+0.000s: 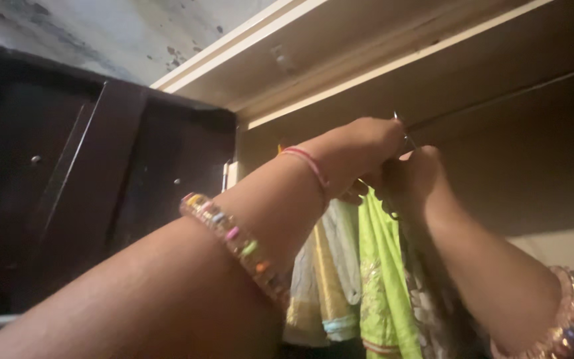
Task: The person removes several garments from a wardrobe, folds each one by hand on the floor, and then returns them to the wardrobe on hangers. The sequence repeats for multiple items including a yellow garment, a red floral garment, and a pink garment.
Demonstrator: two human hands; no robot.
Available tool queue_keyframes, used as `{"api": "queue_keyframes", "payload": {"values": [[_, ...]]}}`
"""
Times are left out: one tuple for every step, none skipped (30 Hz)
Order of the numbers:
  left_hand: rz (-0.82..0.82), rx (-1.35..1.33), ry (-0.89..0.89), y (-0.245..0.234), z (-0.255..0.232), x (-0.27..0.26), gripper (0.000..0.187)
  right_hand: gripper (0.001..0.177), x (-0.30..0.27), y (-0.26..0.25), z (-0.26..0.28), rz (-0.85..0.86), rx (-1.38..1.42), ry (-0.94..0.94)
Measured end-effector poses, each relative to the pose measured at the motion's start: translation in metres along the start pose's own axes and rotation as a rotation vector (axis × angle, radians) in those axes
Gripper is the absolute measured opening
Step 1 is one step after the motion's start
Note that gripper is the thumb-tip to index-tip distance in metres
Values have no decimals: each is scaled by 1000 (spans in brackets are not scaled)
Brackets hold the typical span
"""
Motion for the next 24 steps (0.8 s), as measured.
{"api": "queue_keyframes", "payload": {"values": [[18,-70,-26,2,4,-1,40,8,-9,7,3,2,5,-1],[36,-140,-52,6,7,-2,39,7,-17,14,6,-2,9,-1],[54,-212,-83,11,11,-4,39,7,-27,19,9,-1,11,4],[72,-284,-114,17,15,-5,39,7,-38,24,10,-3,14,11],[90,-357,-149,24,18,-7,40,7,-47,28,13,-5,15,15],[114,-432,-150,31,20,-7,40,8,-56,32,14,-7,18,23],[138,-511,-154,37,25,-9,41,9,-68,38,13,-6,19,30],[160,-589,-157,40,28,-10,42,11,-75,39,15,-5,19,39],[179,-597,-184,41,26,-9,40,12,-78,34,22,31,16,77],[198,-606,-209,40,22,-9,38,14,-79,26,31,63,11,116],[234,-589,-204,43,23,-12,36,15,-88,24,32,63,16,131],[209,-626,-215,47,30,-18,35,17,-98,23,30,62,21,148],[184,-662,-222,52,34,-24,34,19,-106,22,31,59,23,161],[159,-697,-229,55,37,-31,34,21,-113,20,31,52,27,177],[173,-664,-244,57,42,-40,35,22,-123,20,30,52,26,199],[187,-632,-259,58,48,-50,36,24,-131,21,29,49,24,215],[201,-603,-274,59,52,-60,38,26,-139,21,29,48,22,231],[172,-609,-259,58,54,-70,40,28,-146,23,28,48,21,241],[141,-614,-249,59,56,-80,41,30,-154,25,26,50,25,250],[109,-618,-240,60,58,-91,43,29,-161,25,24,47,31,253],[76,-609,-304,61,66,-103,46,29,-169,24,19,39,21,263],[43,-599,-368,63,73,-114,49,29,-178,21,14,31,11,274],[12,-582,-419,63,81,-127,52,28,-187,20,10,16,3,273],[13,-629,-418,64,88,-140,54,33,-198,26,5,99,90,271]]}}
Point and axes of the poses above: each hand's wrist, its own x-axis towards the middle knuckle, its own y-axis out of the palm, z = x × y, the point moved 6 cm from there along x, towards the middle knuckle, and after that the axes turned 1 degree about -z, right-handed, at the moved point
